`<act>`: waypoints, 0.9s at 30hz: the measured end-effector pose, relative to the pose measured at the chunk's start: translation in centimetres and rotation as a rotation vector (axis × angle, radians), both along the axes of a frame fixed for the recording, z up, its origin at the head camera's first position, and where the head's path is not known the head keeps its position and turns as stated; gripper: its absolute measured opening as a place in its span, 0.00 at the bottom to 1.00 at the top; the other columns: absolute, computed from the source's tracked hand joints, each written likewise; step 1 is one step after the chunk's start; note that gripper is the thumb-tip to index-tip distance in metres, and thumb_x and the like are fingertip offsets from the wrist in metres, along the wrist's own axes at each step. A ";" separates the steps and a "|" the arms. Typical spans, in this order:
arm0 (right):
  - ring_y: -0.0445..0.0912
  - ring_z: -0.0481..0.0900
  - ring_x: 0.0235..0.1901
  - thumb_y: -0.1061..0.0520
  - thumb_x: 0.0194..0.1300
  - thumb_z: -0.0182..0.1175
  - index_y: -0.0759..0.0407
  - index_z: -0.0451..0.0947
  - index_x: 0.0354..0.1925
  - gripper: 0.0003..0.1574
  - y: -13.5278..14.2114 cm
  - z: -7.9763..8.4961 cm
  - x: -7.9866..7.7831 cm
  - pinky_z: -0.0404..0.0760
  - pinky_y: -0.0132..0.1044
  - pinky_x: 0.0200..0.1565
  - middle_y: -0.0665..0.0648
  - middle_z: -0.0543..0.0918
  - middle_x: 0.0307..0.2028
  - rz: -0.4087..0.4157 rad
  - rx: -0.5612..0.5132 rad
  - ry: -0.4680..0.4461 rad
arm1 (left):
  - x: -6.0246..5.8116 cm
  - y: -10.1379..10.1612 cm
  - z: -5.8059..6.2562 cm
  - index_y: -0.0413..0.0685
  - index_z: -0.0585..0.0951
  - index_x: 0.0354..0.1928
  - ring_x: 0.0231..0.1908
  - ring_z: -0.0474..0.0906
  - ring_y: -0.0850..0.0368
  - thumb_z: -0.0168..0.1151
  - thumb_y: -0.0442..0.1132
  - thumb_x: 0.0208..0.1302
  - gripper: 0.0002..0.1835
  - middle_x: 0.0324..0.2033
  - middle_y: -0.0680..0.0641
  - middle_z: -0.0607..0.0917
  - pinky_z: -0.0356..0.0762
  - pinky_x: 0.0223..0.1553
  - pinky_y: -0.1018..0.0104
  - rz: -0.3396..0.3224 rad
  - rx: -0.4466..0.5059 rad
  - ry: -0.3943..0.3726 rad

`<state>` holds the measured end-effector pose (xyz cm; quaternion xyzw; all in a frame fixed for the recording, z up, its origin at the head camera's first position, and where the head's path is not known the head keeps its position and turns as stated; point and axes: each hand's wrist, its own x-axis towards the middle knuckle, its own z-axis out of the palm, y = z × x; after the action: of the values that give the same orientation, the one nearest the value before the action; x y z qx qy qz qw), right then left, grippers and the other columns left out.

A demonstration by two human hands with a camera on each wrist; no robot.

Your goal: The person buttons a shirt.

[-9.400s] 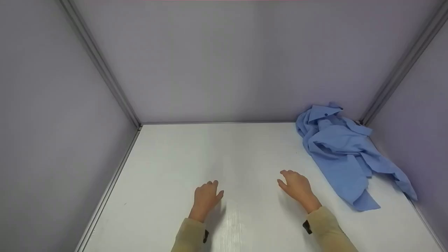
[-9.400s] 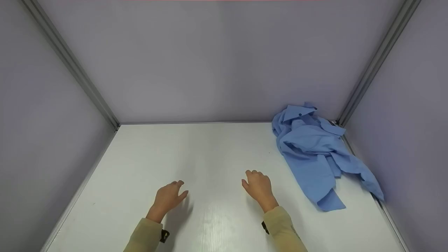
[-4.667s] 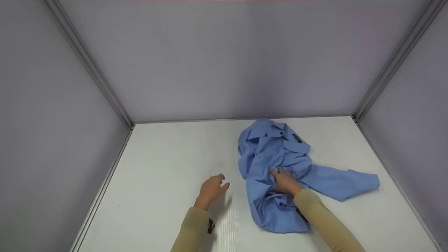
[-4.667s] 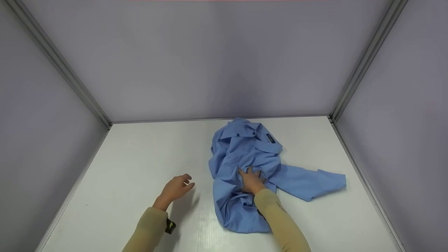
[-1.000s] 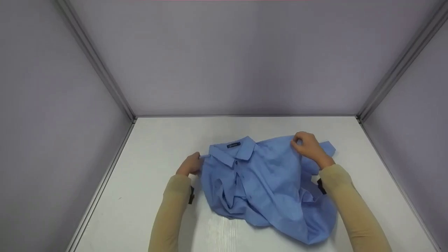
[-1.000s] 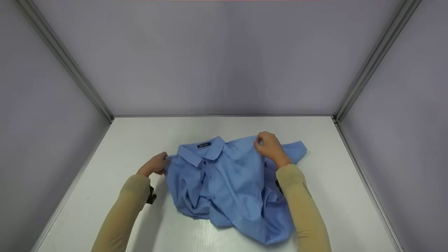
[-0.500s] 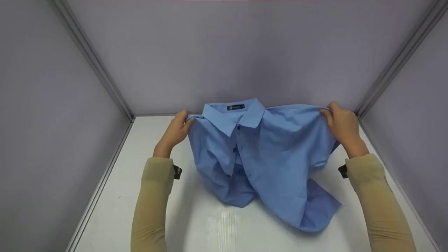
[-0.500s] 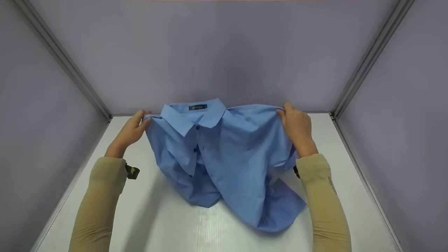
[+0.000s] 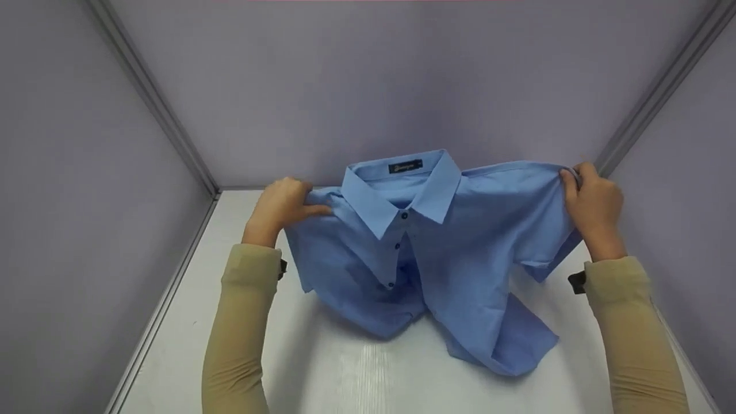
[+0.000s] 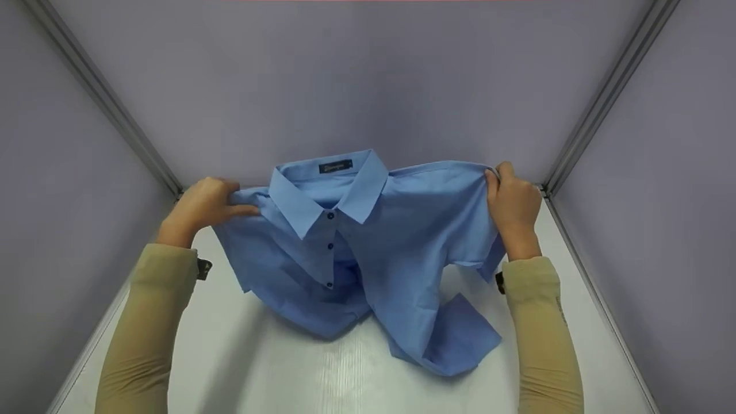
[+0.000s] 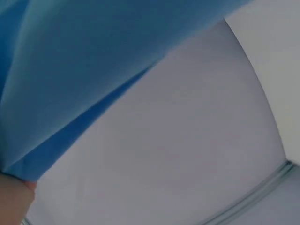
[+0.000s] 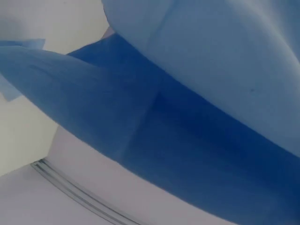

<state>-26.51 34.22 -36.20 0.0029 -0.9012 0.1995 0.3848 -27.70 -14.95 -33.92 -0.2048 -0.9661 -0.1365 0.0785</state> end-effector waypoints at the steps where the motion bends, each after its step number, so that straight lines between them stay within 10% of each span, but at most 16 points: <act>1: 0.65 0.71 0.19 0.52 0.63 0.53 0.69 0.70 0.32 0.18 0.2 -0.3 -0.1 0.63 0.55 0.22 0.73 0.74 0.20 -0.012 -0.002 -0.011 | -0.1 -0.1 -0.3 0.45 0.68 0.17 0.16 0.59 0.58 0.65 0.56 0.46 0.24 0.14 0.53 0.62 0.59 0.18 0.64 -0.016 0.022 -0.098; 6: 0.67 0.71 0.21 0.52 0.63 0.51 0.68 0.69 0.31 0.17 1.8 -2.1 -0.2 0.62 0.56 0.23 0.73 0.74 0.21 -0.068 -0.041 -0.049 | -0.3 -1.7 -3.0 0.45 0.73 0.18 0.17 0.60 0.62 0.66 0.40 0.47 0.12 0.15 0.55 0.68 0.61 0.22 0.69 -0.118 0.115 -0.548; 9: 0.68 0.71 0.22 0.53 0.64 0.50 0.69 0.69 0.32 0.17 2.8 -2.8 -0.1 0.62 0.57 0.24 0.73 0.75 0.23 -0.089 -0.068 -0.079 | -0.2 -2.9 -4.3 0.44 0.73 0.22 0.21 0.63 0.61 0.63 0.38 0.52 0.09 0.19 0.54 0.70 0.64 0.26 0.67 -0.138 0.106 -0.648; 18: 0.67 0.72 0.24 0.52 0.65 0.48 0.70 0.70 0.34 0.19 3.6 -3.1 -0.1 0.64 0.57 0.26 0.74 0.75 0.26 -0.108 -0.080 -0.170 | -0.7 -4.8 -3.5 0.29 0.65 0.54 0.55 0.61 0.40 0.38 0.45 0.69 0.24 0.51 0.32 0.68 0.54 0.56 0.51 -0.027 0.397 -0.495; 23: 0.66 0.72 0.28 0.51 0.66 0.46 0.71 0.71 0.37 0.22 3.8 -2.4 -0.3 0.64 0.56 0.29 0.73 0.76 0.29 -0.127 -0.130 -0.204 | -0.8 -5.1 -2.3 0.40 0.66 0.25 0.25 0.64 0.52 0.37 0.44 0.69 0.18 0.20 0.46 0.66 0.62 0.33 0.60 -0.037 0.640 -0.292; 27: 0.66 0.72 0.29 0.51 0.65 0.47 0.71 0.70 0.36 0.21 4.0 -1.5 -0.3 0.63 0.56 0.29 0.73 0.75 0.29 -0.148 -0.149 -0.184 | -0.5 -4.7 -0.5 0.44 0.64 0.25 0.24 0.62 0.55 0.43 0.46 0.67 0.15 0.20 0.50 0.63 0.60 0.31 0.62 -0.021 0.596 -0.192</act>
<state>-26.85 38.20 -37.65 -0.1104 -0.9131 0.2366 0.3132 -28.25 -19.69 -34.43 -0.1689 -0.8843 -0.4332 0.0420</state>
